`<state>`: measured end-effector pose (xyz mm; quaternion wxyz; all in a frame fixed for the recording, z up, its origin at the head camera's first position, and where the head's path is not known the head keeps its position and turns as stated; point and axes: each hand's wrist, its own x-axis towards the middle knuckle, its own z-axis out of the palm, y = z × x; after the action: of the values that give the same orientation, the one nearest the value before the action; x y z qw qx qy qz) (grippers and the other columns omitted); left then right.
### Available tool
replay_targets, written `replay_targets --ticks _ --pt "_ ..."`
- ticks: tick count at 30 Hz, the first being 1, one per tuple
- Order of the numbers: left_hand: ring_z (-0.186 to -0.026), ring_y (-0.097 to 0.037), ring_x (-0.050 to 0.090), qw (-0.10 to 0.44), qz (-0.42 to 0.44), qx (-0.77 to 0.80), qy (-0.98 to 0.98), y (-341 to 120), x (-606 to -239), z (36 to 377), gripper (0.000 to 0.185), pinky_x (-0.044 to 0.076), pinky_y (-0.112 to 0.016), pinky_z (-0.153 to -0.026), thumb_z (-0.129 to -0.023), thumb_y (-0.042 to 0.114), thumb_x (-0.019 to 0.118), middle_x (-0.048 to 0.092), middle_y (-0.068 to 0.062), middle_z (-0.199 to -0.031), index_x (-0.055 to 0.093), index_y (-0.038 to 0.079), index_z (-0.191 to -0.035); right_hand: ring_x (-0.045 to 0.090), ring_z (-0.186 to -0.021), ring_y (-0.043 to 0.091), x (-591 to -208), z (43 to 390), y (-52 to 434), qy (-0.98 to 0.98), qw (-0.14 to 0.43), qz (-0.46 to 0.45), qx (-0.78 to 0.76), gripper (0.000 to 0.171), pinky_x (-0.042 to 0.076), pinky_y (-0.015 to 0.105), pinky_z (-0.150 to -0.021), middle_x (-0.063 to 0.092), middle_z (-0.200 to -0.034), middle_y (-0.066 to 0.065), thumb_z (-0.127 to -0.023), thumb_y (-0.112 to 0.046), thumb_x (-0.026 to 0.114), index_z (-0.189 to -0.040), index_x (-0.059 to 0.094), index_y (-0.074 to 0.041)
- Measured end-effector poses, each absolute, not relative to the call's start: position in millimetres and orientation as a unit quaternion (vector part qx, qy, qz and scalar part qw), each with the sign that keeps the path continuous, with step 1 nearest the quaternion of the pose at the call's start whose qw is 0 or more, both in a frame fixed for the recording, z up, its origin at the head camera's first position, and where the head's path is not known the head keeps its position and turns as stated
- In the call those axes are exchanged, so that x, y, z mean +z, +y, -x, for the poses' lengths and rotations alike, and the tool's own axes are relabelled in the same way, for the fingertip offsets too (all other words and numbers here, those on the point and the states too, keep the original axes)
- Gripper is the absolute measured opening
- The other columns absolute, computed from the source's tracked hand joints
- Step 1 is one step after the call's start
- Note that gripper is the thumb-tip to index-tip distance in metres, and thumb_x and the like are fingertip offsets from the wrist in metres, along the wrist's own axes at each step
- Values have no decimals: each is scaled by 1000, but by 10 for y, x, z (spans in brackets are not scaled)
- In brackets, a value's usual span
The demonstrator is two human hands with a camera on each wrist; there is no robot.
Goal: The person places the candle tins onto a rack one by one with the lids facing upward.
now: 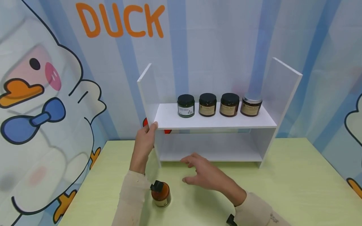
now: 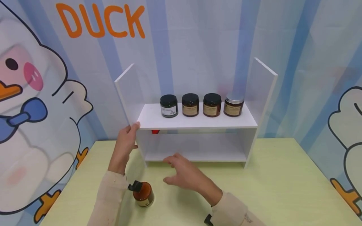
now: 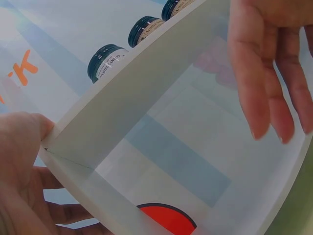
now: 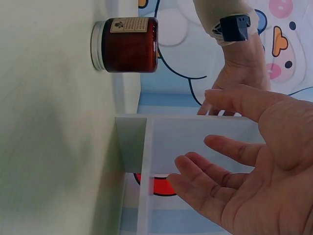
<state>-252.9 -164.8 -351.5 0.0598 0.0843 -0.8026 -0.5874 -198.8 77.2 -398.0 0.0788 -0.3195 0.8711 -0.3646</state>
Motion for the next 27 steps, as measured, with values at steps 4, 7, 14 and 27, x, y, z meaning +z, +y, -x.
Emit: replay_targets --ticks 4,7,14,27 --pt "-107 -30 50 58 -86 -591 -800 -1647 -3514 2531 63 48 -40 -83 -102 57 45 50 -10 -106 56 11 -143 62 -117 26 -4037 1969 713 872 93 326 -354 57 53 45 -93 58 -126 3 -88 -27 79 -138 60 -12" --pt "-109 -30 50 56 -86 -594 -798 -1648 -3508 2535 64 49 -41 -85 -101 58 45 52 -10 -109 56 11 -144 62 -117 28 -4082 1961 676 869 102 331 -353 55 53 44 -93 59 -129 3 -87 -27 79 -137 61 -12" --pt "-114 -33 50 58 -85 -597 -796 -1641 -3495 2532 64 49 -46 -89 -101 57 46 53 -12 -115 55 11 -145 62 -117 30 -4184 1929 607 863 120 345 -349 56 53 39 -94 58 -137 7 -85 -25 81 -135 61 -10" --pt "-91 -28 49 70 -89 -591 -798 -1641 -3526 2511 58 46 -37 -76 -101 58 46 44 -7 -87 62 12 -133 63 -116 21 -4350 1855 377 860 163 349 -335 62 52 32 -93 61 -133 6 -84 -28 82 -139 59 -11"
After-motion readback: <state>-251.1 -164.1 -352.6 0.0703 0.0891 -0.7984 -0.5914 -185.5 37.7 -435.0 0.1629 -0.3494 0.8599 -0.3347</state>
